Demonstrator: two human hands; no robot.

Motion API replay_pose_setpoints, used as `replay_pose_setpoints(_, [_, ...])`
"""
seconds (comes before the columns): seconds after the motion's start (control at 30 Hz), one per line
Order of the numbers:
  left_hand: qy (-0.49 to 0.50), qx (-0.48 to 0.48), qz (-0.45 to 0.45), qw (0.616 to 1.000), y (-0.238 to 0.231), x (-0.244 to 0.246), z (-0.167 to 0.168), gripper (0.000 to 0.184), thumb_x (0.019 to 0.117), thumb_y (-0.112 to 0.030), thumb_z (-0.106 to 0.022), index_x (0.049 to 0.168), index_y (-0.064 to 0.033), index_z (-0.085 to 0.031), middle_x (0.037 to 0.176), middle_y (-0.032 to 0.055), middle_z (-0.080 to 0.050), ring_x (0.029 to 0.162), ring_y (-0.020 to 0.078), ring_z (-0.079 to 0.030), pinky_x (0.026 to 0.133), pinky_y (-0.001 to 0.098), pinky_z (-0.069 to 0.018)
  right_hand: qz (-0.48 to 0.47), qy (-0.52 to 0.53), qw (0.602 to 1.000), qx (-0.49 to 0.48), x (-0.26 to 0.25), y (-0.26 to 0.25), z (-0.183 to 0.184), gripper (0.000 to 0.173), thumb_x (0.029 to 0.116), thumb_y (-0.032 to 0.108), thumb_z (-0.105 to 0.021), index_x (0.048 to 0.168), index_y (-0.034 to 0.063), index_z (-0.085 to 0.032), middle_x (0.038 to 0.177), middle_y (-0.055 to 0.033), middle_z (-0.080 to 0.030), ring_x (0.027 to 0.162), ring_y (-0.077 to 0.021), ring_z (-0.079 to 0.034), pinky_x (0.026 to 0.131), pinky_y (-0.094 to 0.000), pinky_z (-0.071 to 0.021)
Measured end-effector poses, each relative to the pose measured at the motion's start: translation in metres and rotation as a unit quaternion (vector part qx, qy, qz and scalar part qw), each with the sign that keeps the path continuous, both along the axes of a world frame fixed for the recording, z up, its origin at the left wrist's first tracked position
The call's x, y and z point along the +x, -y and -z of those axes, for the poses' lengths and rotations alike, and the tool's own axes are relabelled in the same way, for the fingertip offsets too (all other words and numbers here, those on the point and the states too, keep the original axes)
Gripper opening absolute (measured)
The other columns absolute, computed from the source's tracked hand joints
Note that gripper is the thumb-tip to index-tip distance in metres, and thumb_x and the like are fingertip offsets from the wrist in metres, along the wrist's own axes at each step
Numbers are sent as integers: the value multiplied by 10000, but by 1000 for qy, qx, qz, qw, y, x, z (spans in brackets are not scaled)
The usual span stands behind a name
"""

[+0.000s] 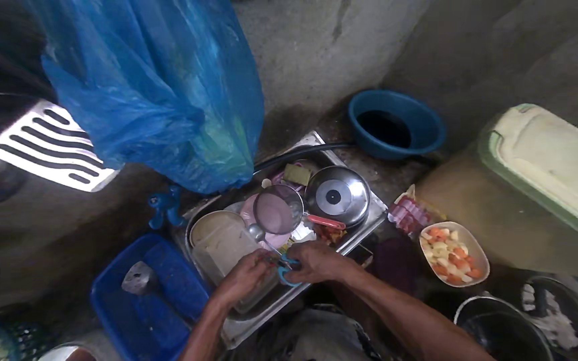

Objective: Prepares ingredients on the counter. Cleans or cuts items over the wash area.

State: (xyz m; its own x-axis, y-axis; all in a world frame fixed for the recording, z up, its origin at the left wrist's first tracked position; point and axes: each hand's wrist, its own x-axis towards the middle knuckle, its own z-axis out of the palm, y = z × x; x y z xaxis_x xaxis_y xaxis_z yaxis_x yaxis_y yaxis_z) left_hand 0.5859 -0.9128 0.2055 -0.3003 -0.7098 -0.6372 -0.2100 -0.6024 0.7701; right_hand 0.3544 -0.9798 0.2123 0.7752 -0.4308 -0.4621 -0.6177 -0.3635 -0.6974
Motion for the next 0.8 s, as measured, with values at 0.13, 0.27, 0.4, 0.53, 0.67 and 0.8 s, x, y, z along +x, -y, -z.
replay_pose_setpoints(0.13, [-5,13,-9,1000,2,-1,1,257,1068,-168,-454,1253,-62,-598,784,-20,-606,493,41,-457,428,186,-376,10,40,999,4,-3,-3,8,451,1023,430,-594,1015,-14,-670,924,-199,-673,890,-370,-669,805,-591,-518])
replay_pose_setpoints(0.27, [3,26,-10,1000,3,-1,5,266,1079,-177,-439,1273,-65,-582,801,-10,-619,486,43,-453,421,187,-373,18,64,998,6,-7,-3,15,438,1054,396,-544,973,-20,-656,846,-195,-651,820,-363,-659,757,-581,-517])
replay_pose_setpoints(0.4, [56,4,20,998,5,-3,8,263,1081,-189,-449,1246,-43,-594,793,-5,-586,528,55,-476,476,213,-420,121,164,978,35,0,-7,12,366,1017,309,-618,1055,-44,-705,996,-203,-692,915,-303,-674,846,-495,-542])
replay_pose_setpoints(0.53, [131,-33,53,989,3,-11,8,254,1051,-248,-546,1092,-17,-643,808,27,-603,636,96,-546,623,297,-503,207,228,951,3,28,-14,10,306,952,231,-698,1098,-35,-741,1065,-198,-698,966,-275,-684,884,-432,-561])
replay_pose_setpoints(0.67, [165,-50,82,982,2,-15,4,261,1031,-251,-590,1134,-22,-663,893,58,-649,724,126,-595,714,341,-531,169,175,970,-24,40,-13,9,295,954,235,-682,1093,-19,-740,1086,-210,-699,1004,-337,-687,896,-527,-545])
replay_pose_setpoints(0.8, [146,-55,73,985,-1,-13,6,252,1029,-242,-584,1146,-30,-654,885,51,-646,700,118,-590,682,324,-529,163,173,970,-49,42,-13,7,286,948,226,-668,1065,-28,-729,1050,-210,-688,964,-351,-685,850,-536,-550])
